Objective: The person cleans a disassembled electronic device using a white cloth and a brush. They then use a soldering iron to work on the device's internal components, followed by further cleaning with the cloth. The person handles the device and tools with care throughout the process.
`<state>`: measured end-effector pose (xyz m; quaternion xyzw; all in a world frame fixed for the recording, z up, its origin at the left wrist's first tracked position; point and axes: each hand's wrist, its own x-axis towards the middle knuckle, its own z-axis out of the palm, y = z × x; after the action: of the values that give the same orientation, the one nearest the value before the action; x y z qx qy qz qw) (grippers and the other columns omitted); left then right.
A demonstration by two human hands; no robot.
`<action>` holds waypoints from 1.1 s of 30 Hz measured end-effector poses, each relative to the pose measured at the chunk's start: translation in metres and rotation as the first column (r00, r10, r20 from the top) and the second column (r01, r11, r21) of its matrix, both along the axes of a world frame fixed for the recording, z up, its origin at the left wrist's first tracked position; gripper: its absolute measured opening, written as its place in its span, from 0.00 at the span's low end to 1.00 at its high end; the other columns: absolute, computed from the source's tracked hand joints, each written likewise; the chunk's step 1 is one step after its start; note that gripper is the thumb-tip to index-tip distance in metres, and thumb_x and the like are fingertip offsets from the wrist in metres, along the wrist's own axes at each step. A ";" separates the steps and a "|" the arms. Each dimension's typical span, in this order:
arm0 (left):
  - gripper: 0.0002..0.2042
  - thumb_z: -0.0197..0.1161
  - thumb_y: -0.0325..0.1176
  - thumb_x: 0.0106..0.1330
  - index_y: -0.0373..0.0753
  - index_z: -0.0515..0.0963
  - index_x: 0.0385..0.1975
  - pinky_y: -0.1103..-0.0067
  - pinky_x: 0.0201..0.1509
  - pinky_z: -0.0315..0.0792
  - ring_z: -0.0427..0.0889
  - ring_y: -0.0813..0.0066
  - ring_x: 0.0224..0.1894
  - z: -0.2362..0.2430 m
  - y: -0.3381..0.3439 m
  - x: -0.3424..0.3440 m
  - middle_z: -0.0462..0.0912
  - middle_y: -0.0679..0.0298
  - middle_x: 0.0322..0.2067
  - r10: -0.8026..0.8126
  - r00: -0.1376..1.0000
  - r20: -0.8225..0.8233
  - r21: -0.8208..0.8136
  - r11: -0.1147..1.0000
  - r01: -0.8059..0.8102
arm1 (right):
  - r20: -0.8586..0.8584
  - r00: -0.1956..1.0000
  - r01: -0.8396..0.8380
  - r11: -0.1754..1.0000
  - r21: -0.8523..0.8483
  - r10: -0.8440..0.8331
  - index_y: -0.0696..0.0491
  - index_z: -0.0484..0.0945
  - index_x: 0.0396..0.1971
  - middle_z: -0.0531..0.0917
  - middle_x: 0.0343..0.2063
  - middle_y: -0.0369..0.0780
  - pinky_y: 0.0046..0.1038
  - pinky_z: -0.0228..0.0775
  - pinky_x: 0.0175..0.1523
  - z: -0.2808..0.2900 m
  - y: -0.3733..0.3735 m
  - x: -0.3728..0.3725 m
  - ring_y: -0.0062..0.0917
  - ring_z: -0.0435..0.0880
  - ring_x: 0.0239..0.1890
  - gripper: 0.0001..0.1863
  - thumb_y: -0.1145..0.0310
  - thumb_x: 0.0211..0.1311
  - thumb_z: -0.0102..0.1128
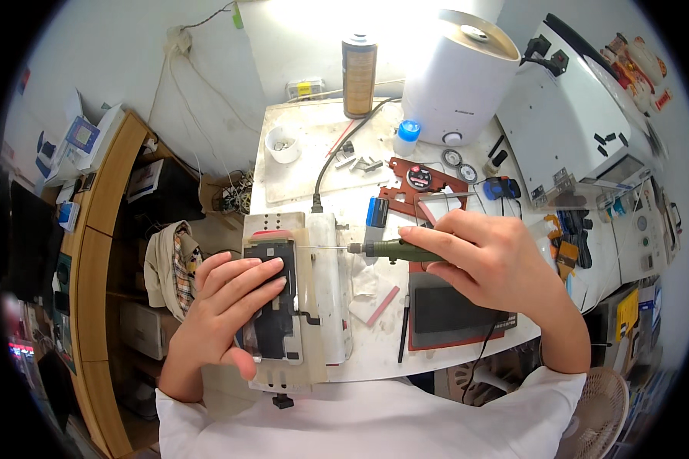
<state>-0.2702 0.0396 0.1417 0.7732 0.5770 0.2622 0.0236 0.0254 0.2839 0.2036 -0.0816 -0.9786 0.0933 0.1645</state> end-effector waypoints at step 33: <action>0.57 0.26 0.85 0.63 0.33 0.87 0.50 0.57 0.80 0.46 0.79 0.58 0.61 -0.002 0.002 -0.001 0.86 0.55 0.58 0.014 1.000 -0.027 0.017 1.000 -0.013 | -0.042 0.991 -0.125 0.990 0.066 0.127 0.51 0.88 0.53 0.86 0.34 0.37 0.29 0.76 0.32 -0.016 0.032 -0.016 0.27 0.84 0.30 0.23 0.67 0.54 0.76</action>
<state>-0.2715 0.0413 0.1400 0.7729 0.5803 0.2565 0.0076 0.0097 0.3155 0.1872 -0.0122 -0.9801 0.0746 0.1833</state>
